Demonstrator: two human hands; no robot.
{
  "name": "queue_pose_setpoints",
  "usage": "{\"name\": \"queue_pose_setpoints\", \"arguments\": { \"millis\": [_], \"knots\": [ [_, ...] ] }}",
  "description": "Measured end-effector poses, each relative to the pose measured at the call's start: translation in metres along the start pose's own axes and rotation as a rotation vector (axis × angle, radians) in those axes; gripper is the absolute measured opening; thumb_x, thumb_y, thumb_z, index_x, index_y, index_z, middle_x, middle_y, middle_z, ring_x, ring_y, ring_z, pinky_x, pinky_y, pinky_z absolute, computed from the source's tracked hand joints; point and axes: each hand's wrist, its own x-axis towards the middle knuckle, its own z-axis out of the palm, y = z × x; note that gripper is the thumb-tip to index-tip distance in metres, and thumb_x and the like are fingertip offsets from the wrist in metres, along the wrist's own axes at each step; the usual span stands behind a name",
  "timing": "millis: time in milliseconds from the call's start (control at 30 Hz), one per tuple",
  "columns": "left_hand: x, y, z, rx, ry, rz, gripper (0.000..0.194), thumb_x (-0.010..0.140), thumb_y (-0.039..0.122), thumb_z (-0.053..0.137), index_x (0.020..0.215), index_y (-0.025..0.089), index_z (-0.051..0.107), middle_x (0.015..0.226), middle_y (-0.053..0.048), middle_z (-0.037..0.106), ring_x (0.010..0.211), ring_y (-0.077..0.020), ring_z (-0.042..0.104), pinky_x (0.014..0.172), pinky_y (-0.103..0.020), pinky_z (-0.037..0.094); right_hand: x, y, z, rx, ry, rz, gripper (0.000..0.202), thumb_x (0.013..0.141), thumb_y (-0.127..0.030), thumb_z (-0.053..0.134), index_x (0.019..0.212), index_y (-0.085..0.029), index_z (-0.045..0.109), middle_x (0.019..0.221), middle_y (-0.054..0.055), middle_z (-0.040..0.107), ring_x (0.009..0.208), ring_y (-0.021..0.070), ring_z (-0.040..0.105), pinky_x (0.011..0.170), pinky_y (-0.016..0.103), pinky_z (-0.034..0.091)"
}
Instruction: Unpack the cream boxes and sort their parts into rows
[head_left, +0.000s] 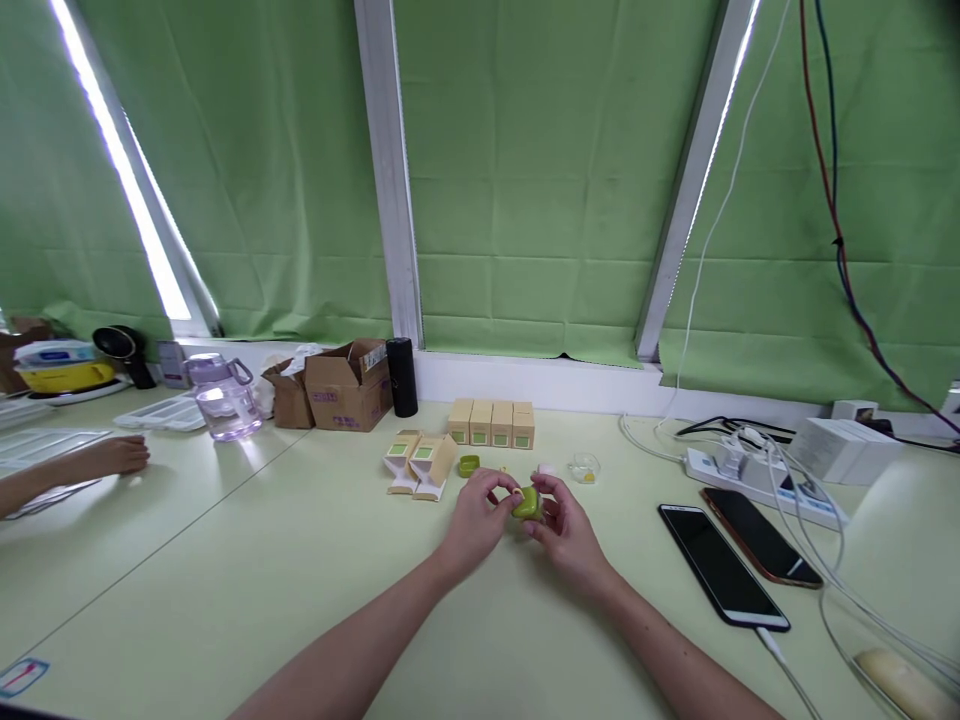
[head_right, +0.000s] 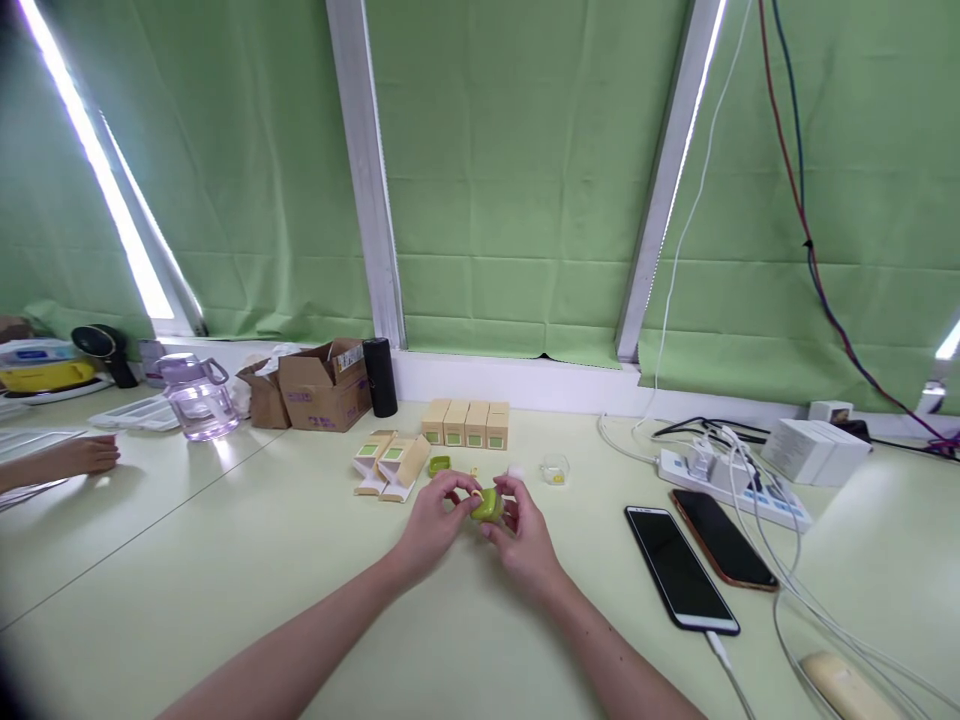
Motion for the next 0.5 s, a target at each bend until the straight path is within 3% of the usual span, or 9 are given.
{"name": "queue_pose_setpoints", "arguments": {
  "millis": [133, 500],
  "knots": [
    [-0.0045, 0.0027, -0.0014, 0.113, -0.052, 0.064, 0.008, 0.09, 0.02, 0.06, 0.088, 0.024, 0.067, 0.098, -0.005, 0.071, 0.097, -0.0234, 0.062, 0.079, -0.034, 0.05, 0.0014, 0.0015, -0.0028, -0.142, 0.027, -0.027, 0.055, 0.071, -0.024, 0.077, 0.124, -0.026, 0.062, 0.115, 0.006, 0.068, 0.109, 0.0253, 0.066, 0.094, 0.042, 0.056],
    [-0.0058, 0.0107, -0.0044, 0.245, -0.097, 0.089, 0.012, 0.096, 0.021, 0.049, 0.092, 0.024, 0.06, 0.096, -0.005, 0.068, 0.09, -0.0239, 0.062, 0.078, -0.035, 0.045, 0.0041, -0.0018, -0.0089, -0.309, 0.012, -0.056, 0.055, 0.073, -0.027, 0.076, 0.127, -0.025, 0.064, 0.113, 0.006, 0.072, 0.1, 0.0258, 0.066, 0.096, 0.046, 0.054]
  ]
}}
